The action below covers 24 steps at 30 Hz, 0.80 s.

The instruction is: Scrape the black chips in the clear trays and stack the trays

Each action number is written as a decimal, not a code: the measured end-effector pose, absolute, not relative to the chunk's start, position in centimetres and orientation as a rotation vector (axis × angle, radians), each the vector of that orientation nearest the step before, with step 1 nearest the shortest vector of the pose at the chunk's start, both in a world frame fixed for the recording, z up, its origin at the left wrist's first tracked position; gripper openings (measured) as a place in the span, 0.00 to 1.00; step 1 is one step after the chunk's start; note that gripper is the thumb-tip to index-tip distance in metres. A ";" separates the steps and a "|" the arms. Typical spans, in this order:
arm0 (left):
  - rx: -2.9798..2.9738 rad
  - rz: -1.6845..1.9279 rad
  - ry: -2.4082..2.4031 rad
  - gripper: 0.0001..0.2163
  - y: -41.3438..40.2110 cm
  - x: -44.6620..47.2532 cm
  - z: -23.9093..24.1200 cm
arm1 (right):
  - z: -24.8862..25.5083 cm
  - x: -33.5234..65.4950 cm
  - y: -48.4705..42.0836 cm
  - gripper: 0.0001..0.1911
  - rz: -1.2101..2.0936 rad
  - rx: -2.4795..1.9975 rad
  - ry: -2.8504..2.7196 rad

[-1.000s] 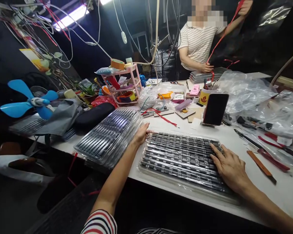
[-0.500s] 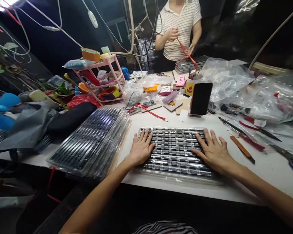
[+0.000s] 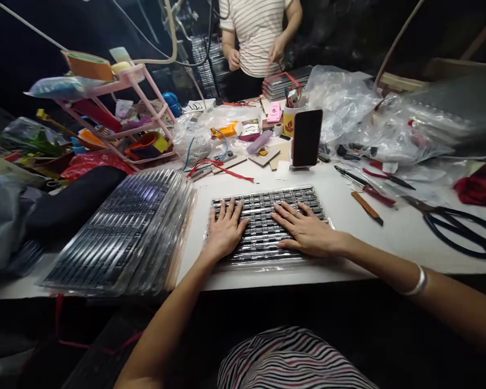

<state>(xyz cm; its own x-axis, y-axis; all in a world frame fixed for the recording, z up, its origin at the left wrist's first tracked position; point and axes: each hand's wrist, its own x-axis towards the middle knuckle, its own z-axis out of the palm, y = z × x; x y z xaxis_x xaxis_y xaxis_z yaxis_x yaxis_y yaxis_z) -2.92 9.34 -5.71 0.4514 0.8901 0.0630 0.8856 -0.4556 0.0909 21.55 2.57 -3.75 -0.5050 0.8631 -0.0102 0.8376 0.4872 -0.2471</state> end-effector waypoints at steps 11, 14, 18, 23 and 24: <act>2.641 0.087 1.620 0.28 9.6 -2.5 -5.1 | -4.9 23.5 6.7 0.40 0.170 -1.838 -2.417; 2.579 0.048 1.504 0.27 9.7 -4.0 -4.4 | -5.5 23.4 5.2 0.36 0.098 -1.877 -2.367; 2.391 0.115 1.449 0.26 8.5 -8.3 -4.2 | -7.1 25.0 1.9 0.29 0.017 -1.999 -2.166; 2.258 0.435 1.595 0.24 5.8 -9.9 -6.1 | -9.1 26.2 0.2 0.26 -0.096 -1.851 -2.127; 2.247 0.481 1.638 0.23 5.5 -9.6 -6.4 | -9.1 26.1 0.2 0.26 -0.142 -1.832 -2.122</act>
<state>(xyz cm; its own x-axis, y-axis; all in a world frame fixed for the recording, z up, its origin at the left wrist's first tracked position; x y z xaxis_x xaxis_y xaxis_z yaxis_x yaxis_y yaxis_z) -9.62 5.53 -6.44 0.2863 0.9546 0.0820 0.8475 -0.2922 0.4432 26.10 0.23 -9.10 -0.1163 0.9427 0.3126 0.9760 0.1668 -0.1401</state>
